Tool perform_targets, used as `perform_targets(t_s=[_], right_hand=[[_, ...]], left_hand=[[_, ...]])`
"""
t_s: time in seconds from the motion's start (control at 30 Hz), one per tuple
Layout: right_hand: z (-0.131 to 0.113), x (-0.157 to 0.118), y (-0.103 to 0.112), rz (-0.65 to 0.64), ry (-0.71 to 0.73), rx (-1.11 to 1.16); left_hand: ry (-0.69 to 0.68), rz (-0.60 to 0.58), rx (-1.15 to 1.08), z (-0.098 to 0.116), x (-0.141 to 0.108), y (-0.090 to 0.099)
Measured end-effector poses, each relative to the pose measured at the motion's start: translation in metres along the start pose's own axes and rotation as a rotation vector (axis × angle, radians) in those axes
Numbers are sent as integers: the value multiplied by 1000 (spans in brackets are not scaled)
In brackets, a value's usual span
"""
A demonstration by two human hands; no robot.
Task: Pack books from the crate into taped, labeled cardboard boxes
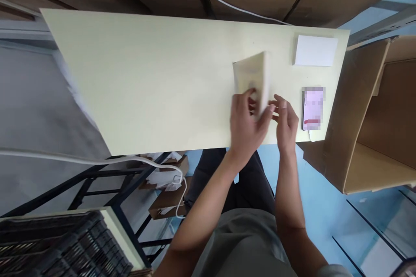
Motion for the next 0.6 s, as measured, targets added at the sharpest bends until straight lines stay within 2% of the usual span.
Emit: perform_targets(t_s=[0.07,0.13,0.23,0.33,0.5,0.6], right_hand=[[-2,3,12,-7,2,-62],[5,8,16,5,-3,-150],[19,14,13,61,-17,-236],[23,14,4,76,-31,-229],[12,4,-9,126,-21,-162],[0,-6,-31,166,-5,-158]], left_hand=[[-27,-75,-49,-5,3,-16],[-15,-63,-52,-20,6,-16],[65,45,-26,-51,10,3],[124,70,-24,-71,12,16],[216,59,-191,-87,28,22],[249,38,-299,-90,38,43]])
Point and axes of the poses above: each hand's wrist, its own x-axis towards the middle knuckle, its own y-axis out of the back of the hand, z = x × y, the point moved 7 cm from there along x, towards the middle knuckle, and after that the axes turned 6 degrees about -x, right-handed, at the moved point
